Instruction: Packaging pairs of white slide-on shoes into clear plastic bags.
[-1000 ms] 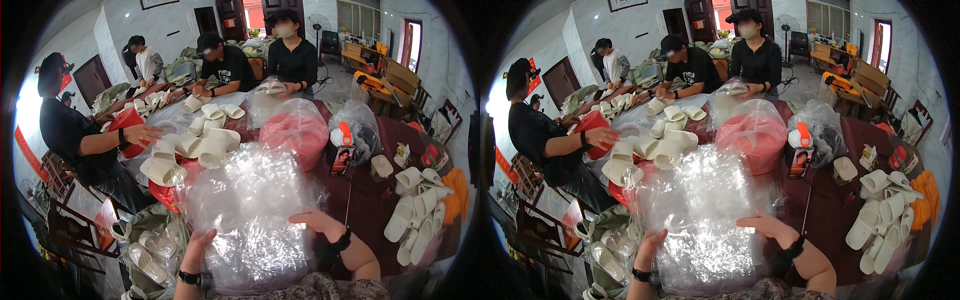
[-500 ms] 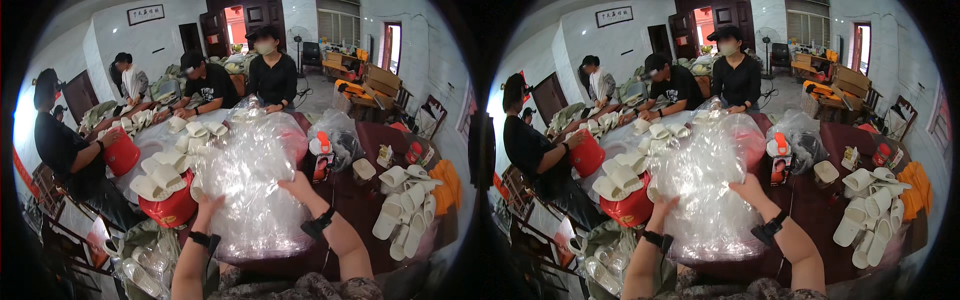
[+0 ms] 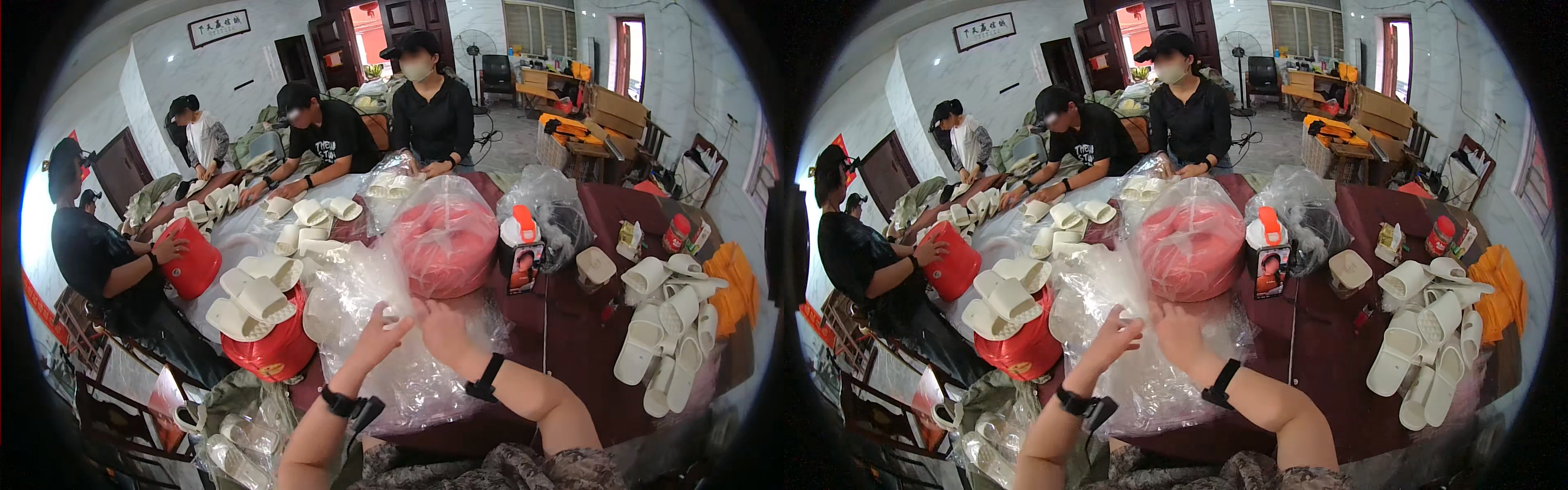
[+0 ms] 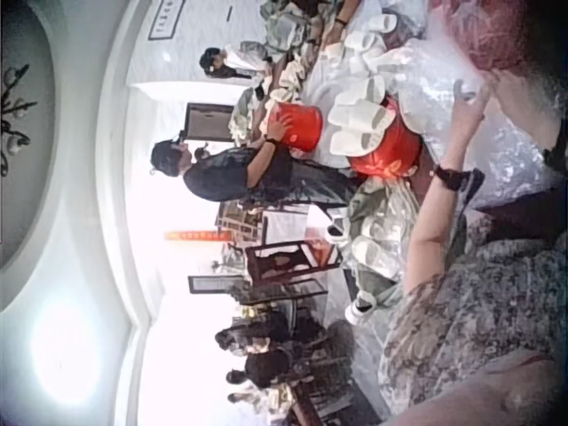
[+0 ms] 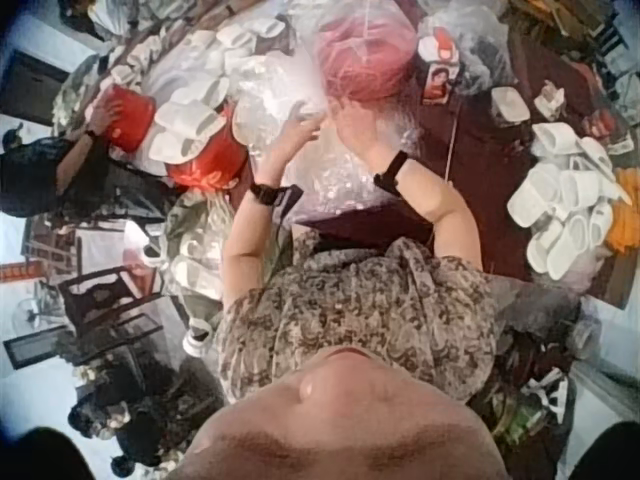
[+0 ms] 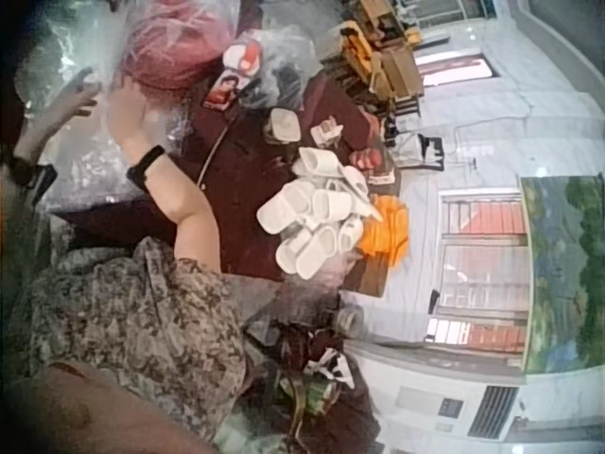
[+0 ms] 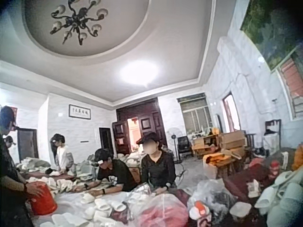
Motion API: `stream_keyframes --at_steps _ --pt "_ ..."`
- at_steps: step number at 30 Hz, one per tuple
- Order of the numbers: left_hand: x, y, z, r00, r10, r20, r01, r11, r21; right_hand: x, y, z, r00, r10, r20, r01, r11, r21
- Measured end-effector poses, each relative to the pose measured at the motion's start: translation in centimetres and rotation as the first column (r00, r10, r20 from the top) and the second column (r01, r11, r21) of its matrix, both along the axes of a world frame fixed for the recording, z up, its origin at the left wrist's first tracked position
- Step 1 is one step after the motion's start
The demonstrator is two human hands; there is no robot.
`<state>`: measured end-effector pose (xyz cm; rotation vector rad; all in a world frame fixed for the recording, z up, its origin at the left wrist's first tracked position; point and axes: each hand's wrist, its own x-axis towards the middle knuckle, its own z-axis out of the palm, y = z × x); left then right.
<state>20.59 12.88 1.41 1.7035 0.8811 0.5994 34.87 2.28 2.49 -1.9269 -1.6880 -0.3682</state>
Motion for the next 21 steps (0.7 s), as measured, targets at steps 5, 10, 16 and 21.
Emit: stream_keyframes --at_steps 5,10,16,21 --pt "4.3 -0.2 -1.2 0.992 0.122 0.020 -0.117 0.977 -0.176 1.4 0.6 -3.7 0.981 0.160 0.114 -0.159 0.987 -0.017" --pt "2.5 1.1 -5.5 0.894 0.370 0.252 -0.213 0.846 -0.489 4.7 0.8 2.2 0.871 0.394 -0.295 -0.396 0.917 0.055" --pt "3.7 0.4 -6.9 0.883 0.444 0.151 -0.456 0.888 0.056 8.0 6.4 0.7 0.974 0.016 0.225 -0.045 0.992 0.122" --pt "3.9 -0.8 -4.8 0.873 0.454 0.178 -0.487 0.837 0.251 8.6 8.6 -0.5 0.932 -0.005 0.362 -0.014 0.999 0.052"
